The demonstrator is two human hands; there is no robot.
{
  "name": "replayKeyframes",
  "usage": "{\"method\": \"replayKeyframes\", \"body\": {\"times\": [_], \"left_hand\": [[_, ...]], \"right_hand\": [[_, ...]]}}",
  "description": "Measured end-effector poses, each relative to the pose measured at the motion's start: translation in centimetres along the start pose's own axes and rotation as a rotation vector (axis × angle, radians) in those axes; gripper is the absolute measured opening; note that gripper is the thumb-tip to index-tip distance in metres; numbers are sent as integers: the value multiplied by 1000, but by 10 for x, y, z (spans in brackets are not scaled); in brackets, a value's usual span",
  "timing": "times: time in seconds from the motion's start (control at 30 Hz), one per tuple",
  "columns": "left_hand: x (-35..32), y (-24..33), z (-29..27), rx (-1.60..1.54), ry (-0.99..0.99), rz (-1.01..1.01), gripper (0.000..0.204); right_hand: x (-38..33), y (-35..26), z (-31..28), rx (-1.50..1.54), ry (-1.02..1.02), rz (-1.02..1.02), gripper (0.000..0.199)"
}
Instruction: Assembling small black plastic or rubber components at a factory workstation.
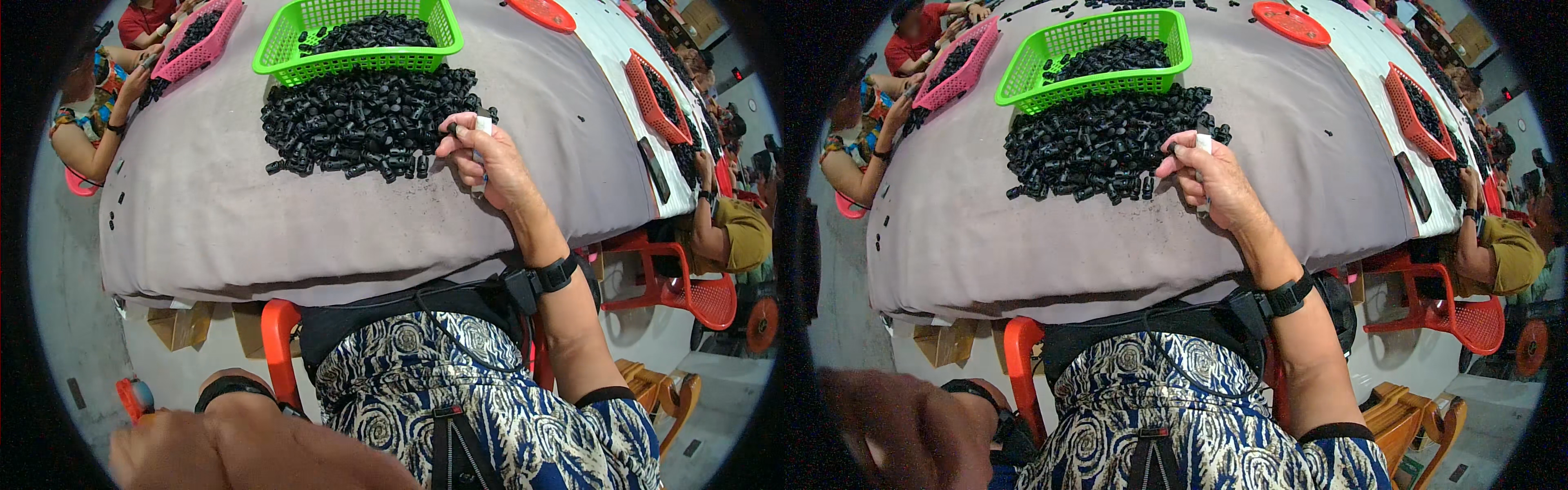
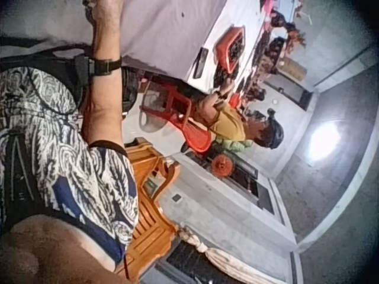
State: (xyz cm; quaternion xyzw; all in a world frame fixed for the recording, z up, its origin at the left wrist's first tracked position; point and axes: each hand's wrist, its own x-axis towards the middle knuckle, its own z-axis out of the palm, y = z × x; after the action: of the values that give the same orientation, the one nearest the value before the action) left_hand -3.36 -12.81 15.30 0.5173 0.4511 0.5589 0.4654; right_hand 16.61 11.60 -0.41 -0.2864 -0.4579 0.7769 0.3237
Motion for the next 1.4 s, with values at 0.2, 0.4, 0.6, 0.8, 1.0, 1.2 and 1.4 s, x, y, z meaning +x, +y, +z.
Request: {"method": "replayKeyframes", "body": {"times": [0.2, 0.4, 0.6, 0.8, 1.0, 1.2, 1.4], "left_hand": [[58, -37, 27, -466, 80, 139, 23], [92, -117, 25, -429, 139, -226, 14], [104, -164, 30, -448, 182, -380, 18], [108, -175, 33, -551, 151, -275, 21], [103, -183, 31, -615, 183, -284, 18], [99, -191, 24, -679, 118, -295, 17], [97, -185, 25, -651, 116, -320, 16]], "right_hand": [[5, 2, 2, 12, 0, 9, 11], [3, 1, 8, 47, 12, -22, 13], [-6, 7, 21, -20, -72, -60, 19], [-15, 8, 37, -230, -117, -86, 31], [-20, 11, 50, -433, -153, -127, 29], [-20, 21, 52, -384, -193, -184, 30], [-22, 17, 54, -510, -133, -173, 28]]}}
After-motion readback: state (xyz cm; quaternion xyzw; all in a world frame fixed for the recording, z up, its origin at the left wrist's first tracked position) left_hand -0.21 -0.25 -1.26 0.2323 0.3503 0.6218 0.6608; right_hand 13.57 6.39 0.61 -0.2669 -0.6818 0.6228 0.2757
